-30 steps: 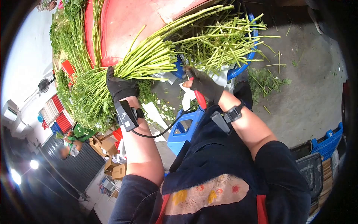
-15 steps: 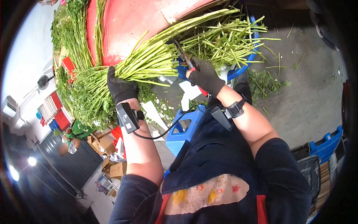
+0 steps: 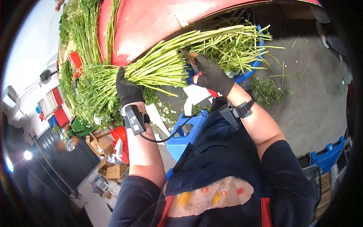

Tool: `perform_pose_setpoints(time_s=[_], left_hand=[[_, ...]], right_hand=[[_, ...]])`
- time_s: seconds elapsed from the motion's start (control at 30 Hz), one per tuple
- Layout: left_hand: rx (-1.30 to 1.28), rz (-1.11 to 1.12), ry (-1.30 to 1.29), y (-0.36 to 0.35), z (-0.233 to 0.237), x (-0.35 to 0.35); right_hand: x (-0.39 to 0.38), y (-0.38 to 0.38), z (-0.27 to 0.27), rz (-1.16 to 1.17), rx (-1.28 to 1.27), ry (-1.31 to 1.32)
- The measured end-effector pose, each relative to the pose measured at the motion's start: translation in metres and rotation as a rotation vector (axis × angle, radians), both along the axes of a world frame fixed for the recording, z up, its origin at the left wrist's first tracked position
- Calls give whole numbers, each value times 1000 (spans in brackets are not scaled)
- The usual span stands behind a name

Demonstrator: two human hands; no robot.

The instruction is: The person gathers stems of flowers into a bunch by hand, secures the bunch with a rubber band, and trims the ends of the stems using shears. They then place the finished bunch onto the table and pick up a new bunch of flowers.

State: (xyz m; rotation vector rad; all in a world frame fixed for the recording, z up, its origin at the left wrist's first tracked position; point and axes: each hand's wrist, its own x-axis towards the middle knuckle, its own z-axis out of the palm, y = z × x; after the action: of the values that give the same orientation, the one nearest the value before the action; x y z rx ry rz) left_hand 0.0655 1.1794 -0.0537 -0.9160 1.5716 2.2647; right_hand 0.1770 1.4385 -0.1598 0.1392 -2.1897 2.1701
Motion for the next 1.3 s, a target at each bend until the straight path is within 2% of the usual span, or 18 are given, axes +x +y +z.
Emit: perform_pose_setpoints(time_s=[0.03, 0.1, 0.17, 0.2, 0.27, 0.4, 0.43, 0.5, 0.6, 0.67, 0.8, 0.83, 0.93, 0.97, 1.07, 1.17, 1.27, 1.3], left_hand=[[-51, 14, 16, 0, -1, 0], [-152, 44, 40, -2, -6, 2], [-33, 0, 39, -11, -13, 1], [27, -23, 40, -9, -12, 1], [-36, -16, 50, -6, -10, 3], [-52, 17, 55, -3, -6, 5], [-63, 52, 46, 6, 2, 8], [-78, 90, 20, 15, 7, 9], [9, 78, 48, 2, -6, 11], [-45, 56, 78, -7, -16, 9], [31, 60, 87, -12, -19, 6], [32, 78, 80, -3, -10, 8], [15, 75, 98, -9, -11, 7], [41, 60, 107, -9, -10, 8], [73, 49, 103, -6, -8, 11], [72, 62, 92, -6, -5, 12], [138, 20, 83, -7, -4, 12], [118, 12, 98, -7, -3, 13]], right_hand=[[1, 8, 24, 67, -71, -183], [9, 3, 33, 35, -21, -205], [14, 2, 41, -28, -18, -168], [16, 3, 45, -14, -2, -251], [22, 3, 52, 18, 30, -416], [38, 8, 52, -48, 44, -441], [41, 12, 42, 49, 32, -500], [46, 3, 20, -18, 35, -345], [31, 4, 32, 10, 81, -285], [16, 0, 33, -23, 151, -179], [8, 15, 67, 70, -19, -514], [15, 14, 63, 28, 75, -409], [33, 12, 53, 60, 124, -389], [42, 5, 35, -12, -45, -260], [43, -1, 19, -30, 31, -256], [15, -5, 36, -86, 18, -148], [7, 12, 60, 131, -37, -551], [12, 11, 54, 83, 48, -488]])
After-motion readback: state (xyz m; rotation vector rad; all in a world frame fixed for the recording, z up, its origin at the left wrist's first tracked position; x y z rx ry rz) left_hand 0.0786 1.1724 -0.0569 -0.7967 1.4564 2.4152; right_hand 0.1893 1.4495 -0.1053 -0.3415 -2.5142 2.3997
